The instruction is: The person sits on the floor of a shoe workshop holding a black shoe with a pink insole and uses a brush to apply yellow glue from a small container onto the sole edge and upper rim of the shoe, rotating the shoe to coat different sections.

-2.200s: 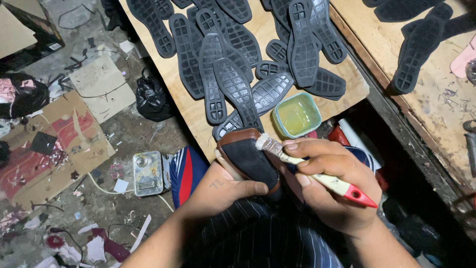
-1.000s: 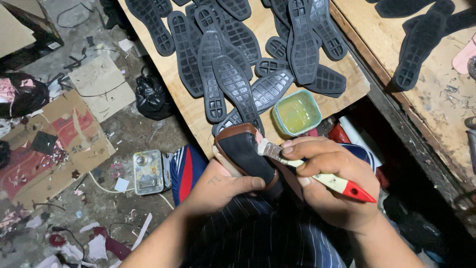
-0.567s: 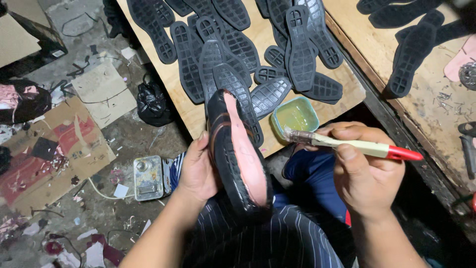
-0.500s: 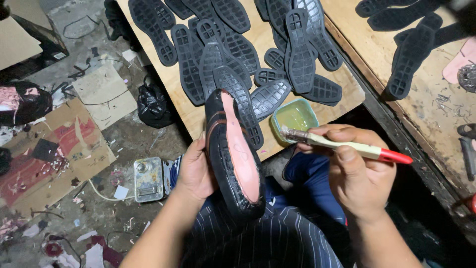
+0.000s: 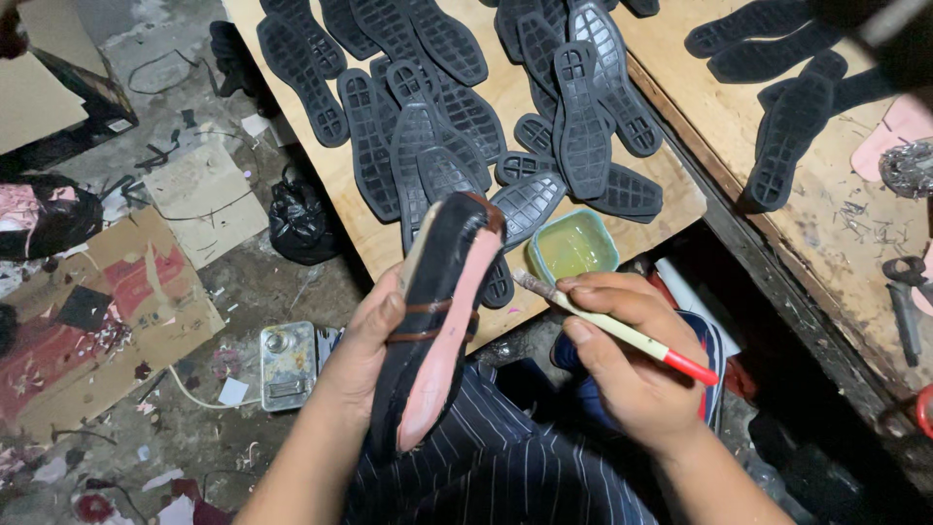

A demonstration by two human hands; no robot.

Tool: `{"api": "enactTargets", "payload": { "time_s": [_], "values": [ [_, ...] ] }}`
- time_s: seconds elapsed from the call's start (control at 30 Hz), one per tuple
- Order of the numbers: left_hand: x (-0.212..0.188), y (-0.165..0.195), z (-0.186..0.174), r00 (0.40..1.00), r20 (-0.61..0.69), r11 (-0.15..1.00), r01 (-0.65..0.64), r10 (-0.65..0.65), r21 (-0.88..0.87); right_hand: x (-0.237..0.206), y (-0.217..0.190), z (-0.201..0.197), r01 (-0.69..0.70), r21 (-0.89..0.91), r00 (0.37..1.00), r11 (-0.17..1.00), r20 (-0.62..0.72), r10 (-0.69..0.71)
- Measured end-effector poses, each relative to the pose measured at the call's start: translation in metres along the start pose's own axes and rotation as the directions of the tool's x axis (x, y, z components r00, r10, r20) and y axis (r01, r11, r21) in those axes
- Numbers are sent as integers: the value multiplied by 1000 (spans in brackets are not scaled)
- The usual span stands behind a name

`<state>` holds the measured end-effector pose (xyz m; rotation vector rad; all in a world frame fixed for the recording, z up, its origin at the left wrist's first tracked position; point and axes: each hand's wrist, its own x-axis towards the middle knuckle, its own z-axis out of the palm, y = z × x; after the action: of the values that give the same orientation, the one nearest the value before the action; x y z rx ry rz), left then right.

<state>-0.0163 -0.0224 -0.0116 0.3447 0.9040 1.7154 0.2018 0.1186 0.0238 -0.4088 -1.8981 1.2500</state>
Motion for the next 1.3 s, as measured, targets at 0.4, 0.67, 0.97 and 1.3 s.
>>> {"api": "enactTargets", "payload": {
  "time_s": [0.4,0.67,0.97,1.3],
  "values": [
    [-9,-1,19,1000,-22,981,12,-8,194,4,-13,5,182,-321,979,929,-23,-200],
    [-11,2,23,999,-34,967,-8,18,254,5,-18,6,211,-336,976,918,16,-219],
    [-11,1,24,999,-38,971,-25,35,237,3,-18,10,202,-279,979,939,65,-191],
    [-10,2,20,998,-54,972,-30,44,233,-1,-19,6,117,-185,982,976,170,-85]
  ]
}}
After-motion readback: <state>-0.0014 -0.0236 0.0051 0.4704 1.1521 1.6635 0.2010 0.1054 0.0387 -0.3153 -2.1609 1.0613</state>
